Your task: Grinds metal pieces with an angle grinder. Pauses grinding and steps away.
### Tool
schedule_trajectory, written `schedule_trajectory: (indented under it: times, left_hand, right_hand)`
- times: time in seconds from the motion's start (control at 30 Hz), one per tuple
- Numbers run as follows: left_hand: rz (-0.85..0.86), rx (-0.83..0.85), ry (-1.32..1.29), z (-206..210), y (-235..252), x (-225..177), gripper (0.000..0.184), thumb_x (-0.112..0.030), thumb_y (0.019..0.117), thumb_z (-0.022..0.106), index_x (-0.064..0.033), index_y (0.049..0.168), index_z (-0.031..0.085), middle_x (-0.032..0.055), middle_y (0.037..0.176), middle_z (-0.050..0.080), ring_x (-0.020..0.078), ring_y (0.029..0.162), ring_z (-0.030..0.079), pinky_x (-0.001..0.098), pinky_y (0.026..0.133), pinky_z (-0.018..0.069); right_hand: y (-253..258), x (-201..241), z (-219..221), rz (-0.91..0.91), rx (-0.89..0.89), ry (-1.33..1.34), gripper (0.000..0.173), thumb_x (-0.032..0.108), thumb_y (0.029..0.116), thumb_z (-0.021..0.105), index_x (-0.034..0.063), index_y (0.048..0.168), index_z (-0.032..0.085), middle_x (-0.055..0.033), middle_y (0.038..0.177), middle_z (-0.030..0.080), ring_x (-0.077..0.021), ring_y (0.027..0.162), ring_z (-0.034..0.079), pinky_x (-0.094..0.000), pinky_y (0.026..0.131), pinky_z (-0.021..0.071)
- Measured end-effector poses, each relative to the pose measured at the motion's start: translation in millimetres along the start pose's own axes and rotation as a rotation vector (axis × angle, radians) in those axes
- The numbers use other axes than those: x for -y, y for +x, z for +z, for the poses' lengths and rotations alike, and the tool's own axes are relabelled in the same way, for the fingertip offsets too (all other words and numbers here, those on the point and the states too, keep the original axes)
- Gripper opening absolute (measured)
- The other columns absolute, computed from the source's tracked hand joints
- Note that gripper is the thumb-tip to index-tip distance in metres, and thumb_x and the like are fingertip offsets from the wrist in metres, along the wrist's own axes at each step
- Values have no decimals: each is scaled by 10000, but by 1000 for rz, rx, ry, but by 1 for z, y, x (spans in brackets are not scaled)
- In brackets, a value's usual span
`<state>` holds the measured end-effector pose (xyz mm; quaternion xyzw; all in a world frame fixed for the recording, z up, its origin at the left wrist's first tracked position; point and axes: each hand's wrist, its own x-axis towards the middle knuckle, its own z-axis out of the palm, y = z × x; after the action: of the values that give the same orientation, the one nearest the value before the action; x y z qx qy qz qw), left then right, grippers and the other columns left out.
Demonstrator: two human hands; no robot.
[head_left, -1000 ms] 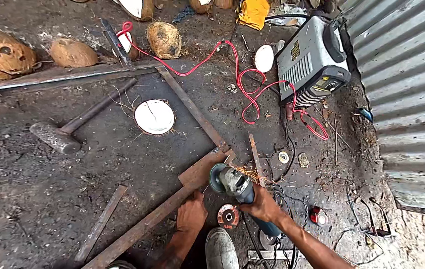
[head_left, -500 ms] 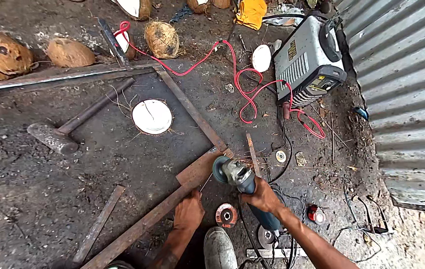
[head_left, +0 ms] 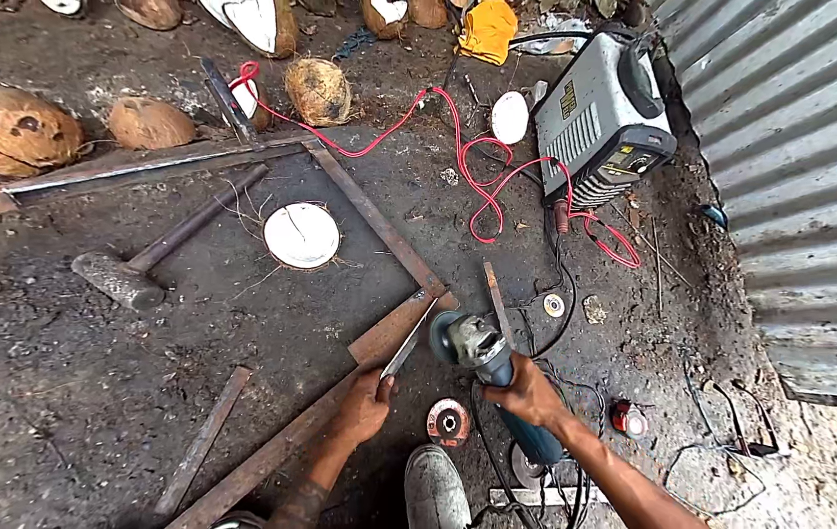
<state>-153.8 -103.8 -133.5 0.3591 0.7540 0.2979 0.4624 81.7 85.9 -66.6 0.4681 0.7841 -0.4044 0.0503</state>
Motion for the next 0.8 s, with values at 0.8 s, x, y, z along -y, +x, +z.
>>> schedule_trajectory:
  times: [0.8]
  left_hand:
    - [-50,-191,311,28,-5,-6,357,-252,1082,433,22,1107,659,217,902,700,397,896,711,556,820,556]
  right_hand:
    - [29,13,9,11,23,-35,674,389,680,853,40,1211,627,-97,1040,719,-209,984,706,-470,908,565]
